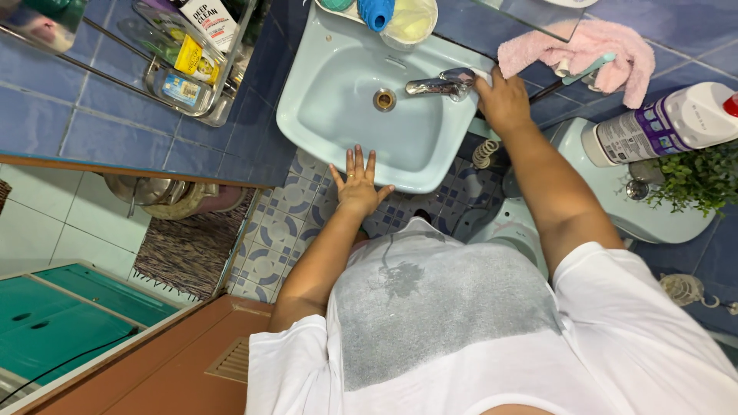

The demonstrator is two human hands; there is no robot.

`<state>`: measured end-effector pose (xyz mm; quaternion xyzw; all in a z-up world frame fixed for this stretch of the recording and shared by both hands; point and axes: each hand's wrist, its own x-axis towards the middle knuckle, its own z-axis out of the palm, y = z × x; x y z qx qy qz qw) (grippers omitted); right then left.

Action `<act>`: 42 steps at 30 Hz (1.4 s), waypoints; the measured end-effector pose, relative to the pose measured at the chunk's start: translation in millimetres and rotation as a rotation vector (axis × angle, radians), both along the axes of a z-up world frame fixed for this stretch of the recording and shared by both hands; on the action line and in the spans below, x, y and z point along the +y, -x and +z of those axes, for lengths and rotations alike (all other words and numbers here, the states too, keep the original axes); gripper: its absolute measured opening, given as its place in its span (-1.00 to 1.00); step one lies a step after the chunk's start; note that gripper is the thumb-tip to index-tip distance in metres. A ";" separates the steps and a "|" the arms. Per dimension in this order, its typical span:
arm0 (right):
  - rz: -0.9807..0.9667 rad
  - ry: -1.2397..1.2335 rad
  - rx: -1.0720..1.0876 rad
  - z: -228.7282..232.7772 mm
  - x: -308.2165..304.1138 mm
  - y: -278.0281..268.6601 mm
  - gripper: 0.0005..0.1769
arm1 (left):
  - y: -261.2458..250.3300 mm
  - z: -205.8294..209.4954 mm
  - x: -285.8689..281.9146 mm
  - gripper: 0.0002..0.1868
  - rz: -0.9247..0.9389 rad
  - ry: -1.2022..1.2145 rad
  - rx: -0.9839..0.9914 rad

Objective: The person scrubs a bathroom sink with a white brush, then rinses the sink and their hands using a handheld shower head. The sink is a light blue ceramic basin with a chrome faucet, and the person uses water to rinse away residue.

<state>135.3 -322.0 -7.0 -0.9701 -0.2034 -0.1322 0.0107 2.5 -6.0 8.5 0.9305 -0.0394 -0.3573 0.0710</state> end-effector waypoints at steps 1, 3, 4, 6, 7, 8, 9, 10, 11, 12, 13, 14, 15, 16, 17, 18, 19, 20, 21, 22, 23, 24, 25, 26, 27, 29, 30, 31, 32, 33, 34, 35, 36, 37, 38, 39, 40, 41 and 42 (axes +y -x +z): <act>0.010 0.000 -0.066 -0.7 2.2 2.6 -0.54 | -2.6 -0.7 0.9 0.02 0.003 0.004 -0.014; -0.029 -0.038 -0.068 -2.0 7.0 16.1 -0.54 | 0.6 -3.5 2.0 0.01 0.000 0.015 -0.023; -0.072 -0.077 -0.017 -0.7 11.2 19.4 -0.55 | 1.6 -4.7 1.7 0.01 -0.001 0.012 -0.022; -0.125 -0.164 0.099 6.9 17.2 29.3 -0.51 | 0.7 -5.4 1.5 0.02 -0.004 0.008 -0.025; -0.135 -0.211 0.164 12.8 17.0 38.3 -0.47 | -1.0 -5.2 2.3 0.02 -0.008 0.003 -0.028; -0.142 -0.255 0.232 18.5 16.6 44.3 -0.42 | -0.2 -5.3 2.1 0.02 -0.010 0.001 -0.027; -0.141 -0.256 0.243 22.8 17.9 45.1 -0.42 | -0.1 -5.6 1.8 0.02 -0.011 0.000 -0.027; -0.141 -0.257 0.258 25.0 19.4 47.4 -0.42 | 0.3 -5.8 1.6 0.02 -0.009 0.003 -0.028; -0.140 -0.259 0.272 26.0 19.9 49.0 -0.42 | 0.1 -5.8 1.2 0.02 -0.007 0.007 -0.030; -0.150 -0.260 0.263 26.0 20.5 46.6 -0.44 | -0.6 -5.2 2.0 0.01 -0.001 0.008 -0.034; -0.160 -0.261 0.254 25.3 19.8 41.9 -0.46 | 0.0 -4.1 2.2 0.01 0.001 0.007 -0.023; -0.173 -0.262 0.242 24.0 18.1 35.8 -0.48 | -0.4 -2.9 1.6 0.01 0.001 0.005 -0.014; -0.156 -0.245 0.213 21.5 16.9 29.0 -0.49 | -0.7 -1.6 0.9 0.01 0.002 0.004 -0.005; -0.141 -0.230 0.186 17.4 17.0 22.2 -0.51 | -0.5 -0.4 1.1 0.01 0.000 0.006 -0.007; -0.125 -0.215 0.158 13.4 16.4 16.5 -0.52 | -0.2 0.5 1.3 0.01 -0.001 0.007 -0.009; -0.098 -0.171 0.135 10.7 13.4 12.1 -0.55 | -0.1 0.9 1.2 0.01 -0.003 0.010 -0.011; -0.070 -0.128 0.112 9.2 10.3 8.6 -0.57 | -0.4 1.2 1.4 0.01 -0.005 0.006 -0.006; -0.043 -0.083 0.086 9.0 7.5 5.9 -0.60 | -1.3 1.4 0.6 0.01 -0.006 0.004 -0.004; -0.039 -0.057 0.077 9.5 6.6 4.8 -0.59 | -2.0 1.5 0.2 0.01 -0.007 0.001 -0.001; -0.036 -0.031 0.069 11.0 6.6 5.2 -0.57 | -1.9 1.6 0.3 0.01 -0.003 0.002 -0.001; -0.033 -0.004 0.061 13.5 7.5 5.8 -0.56 | -2.0 1.4 0.7 0.02 0.001 0.004 0.000; -0.068 -0.132 0.104 16.3 8.5 7.4 -0.52 | -1.6 0.9 1.1 0.02 0.004 0.004 0.000; -0.103 -0.259 0.147 19.3 9.2 9.6 -0.48 | -0.5 0.4 0.9 0.02 0.003 0.007 0.000; -0.138 -0.387 0.187 22.0 9.7 11.3 -0.44 | -0.6 0.2 0.7 0.01 0.002 0.009 -0.003; -0.160 -0.441 0.158 24.0 8.9 14.5 -0.44 | -0.7 0.0 0.7 0.01 0.001 0.011 -0.006; -0.209 -0.548 0.093 26.8 2.2 18.4 -0.44 | -2.1 -0.6 0.4 0.02 -0.007 0.000 0.002; -0.207 -0.540 0.047 25.5 0.2 20.7 -0.46 | -0.9 -1.5 0.3 0.02 -0.008 -0.005 0.013; -0.206 -0.533 0.001 23.7 -1.5 22.8 -0.47 | -2.3 -2.8 0.0 0.02 -0.013 -0.006 0.001; -0.201 -0.526 -0.040 21.3 -2.0 24.5 -0.49 | -2.5 -4.1 0.2 0.02 -0.013 -0.009 -0.008; -0.191 -0.494 -0.039 19.9 -2.5 23.5 -0.49 | -1.7 -5.1 0.6 0.01 -0.014 -0.011 -0.016; -0.177 -0.464 -0.043 19.8 -1.0 16.4 -0.50 | -1.4 -5.2 1.2 0.02 -0.012 -0.009 -0.013; -0.162 -0.434 -0.046 20.3 1.7 7.9 -0.51 | -0.5 -4.9 0.8 0.02 -0.010 -0.007 -0.010; -0.091 -0.391 -0.020 22.2 4.6 -3.2 -0.54 | -1.0 -4.1 0.9 0.03 -0.011 -0.005 -0.007; -0.019 -0.348 0.006 25.4 7.2 -17.4 -0.57 | -2.8 -3.5 1.6 0.03 -0.004 -0.005 -0.012; 0.045 -0.302 0.035 27.3 8.7 -26.0 -0.60 | -2.4 -3.5 1.0 0.03 -0.002 -0.003 -0.013; 0.092 -0.300 0.002 28.3 11.3 -33.1 -0.57 | -1.7 -3.6 0.5 0.03 -0.001 -0.001 -0.013; 0.140 -0.297 -0.033 29.5 14.5 -41.0 -0.54 | -1.9 -3.4 0.5 0.03 -0.002 -0.001 -0.013; 0.188 -0.294 -0.069 29.5 17.5 -44.1 -0.51 | -1.8 -3.1 0.8 0.03 -0.003 -0.001 -0.014; 0.186 -0.279 -0.102 29.1 18.0 -42.3 -0.52 | -2.2 -3.0 -0.7 0.03 -0.008 0.003 -0.016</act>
